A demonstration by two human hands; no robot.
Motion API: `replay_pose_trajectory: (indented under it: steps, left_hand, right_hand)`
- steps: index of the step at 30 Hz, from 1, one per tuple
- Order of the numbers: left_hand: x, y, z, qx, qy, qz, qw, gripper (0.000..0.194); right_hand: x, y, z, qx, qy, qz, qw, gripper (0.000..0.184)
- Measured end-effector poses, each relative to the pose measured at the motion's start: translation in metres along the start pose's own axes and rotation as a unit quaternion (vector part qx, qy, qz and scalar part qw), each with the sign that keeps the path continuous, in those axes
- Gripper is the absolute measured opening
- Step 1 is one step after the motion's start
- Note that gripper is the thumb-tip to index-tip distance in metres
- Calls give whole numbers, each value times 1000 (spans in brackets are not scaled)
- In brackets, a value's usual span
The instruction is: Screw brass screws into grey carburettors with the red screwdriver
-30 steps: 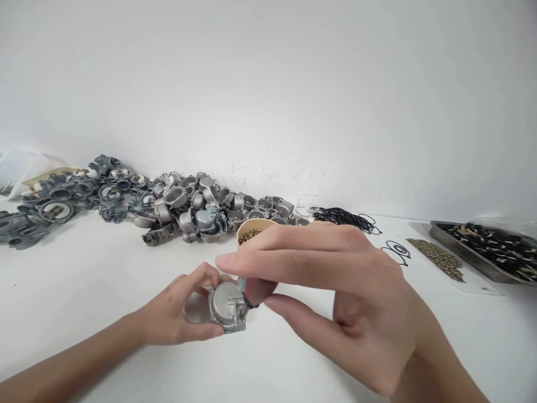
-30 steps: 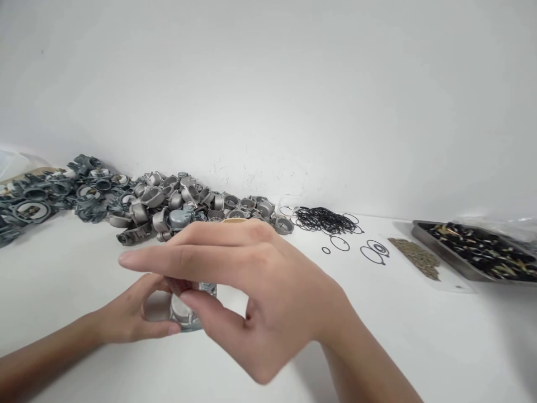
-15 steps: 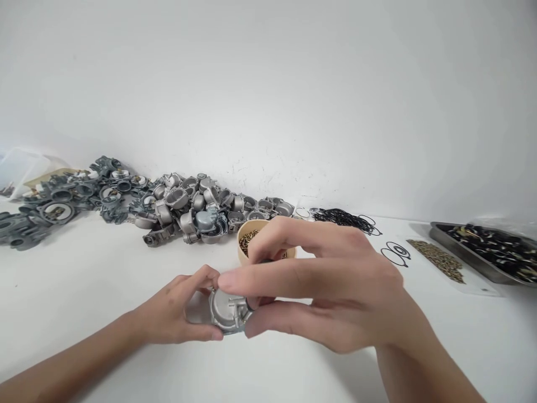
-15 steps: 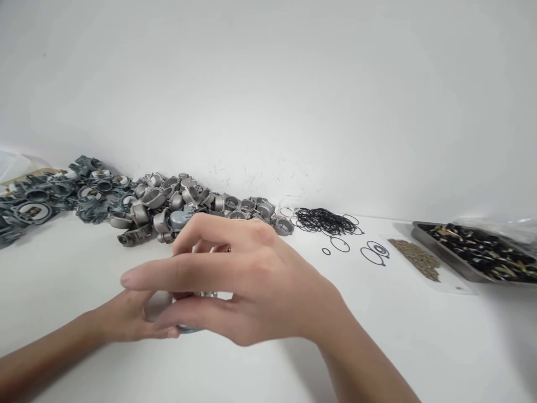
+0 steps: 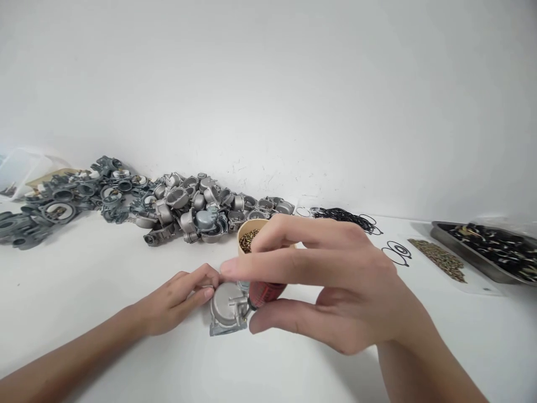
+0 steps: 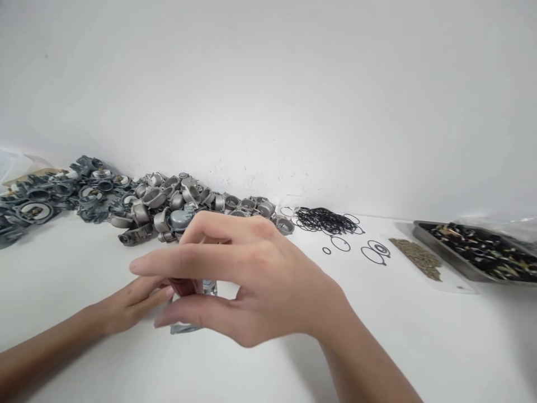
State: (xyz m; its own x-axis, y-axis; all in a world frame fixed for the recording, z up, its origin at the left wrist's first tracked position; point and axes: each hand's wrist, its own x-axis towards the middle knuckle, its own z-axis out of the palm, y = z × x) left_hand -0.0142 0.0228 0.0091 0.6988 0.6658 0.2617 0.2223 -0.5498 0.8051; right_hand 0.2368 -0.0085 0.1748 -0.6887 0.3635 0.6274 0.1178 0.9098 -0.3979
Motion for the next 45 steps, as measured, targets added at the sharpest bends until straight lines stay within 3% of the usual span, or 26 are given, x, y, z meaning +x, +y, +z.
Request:
replay_pose_trajectory:
  steps: [4,10,16,20,26,31,37,42,45]
  left_hand:
    - [-1,-4,4,11,11,0,1000,34]
    - [0,-5,5,26,58,68,996,29]
    - [2,-2,1,35,84,69,993,32]
    - [2,-2,2,33,89,61,994,30]
    - [2,-2,3,12,84,53,995,32]
    - [2,-1,3,22,83,53,995,29]
    - [1,-1,2,7,77,55,995,18]
    - [1,-1,2,25,70,28,997,25]
    - [2,0,2,17,69,25,997,29]
  right_hand:
    - [1,-3,-3,17,-53,4,998,41]
    - [0,1,-1,-18,-23,7,1000,24]
    - [3,-1,-4,15,-81,1,997,45]
    - [3,2,-1,-1,-45,-2,999,26]
    - [3,0,-3,21,-79,4,997,41]
    - [2,4,0,-13,-42,10,999,25]
    - [3,3,-2,15,-72,-6,997,41]
    - [1,6,0,-27,-39,-8,999,24]
    - [1,4,-1,-27,-43,10,999,25]
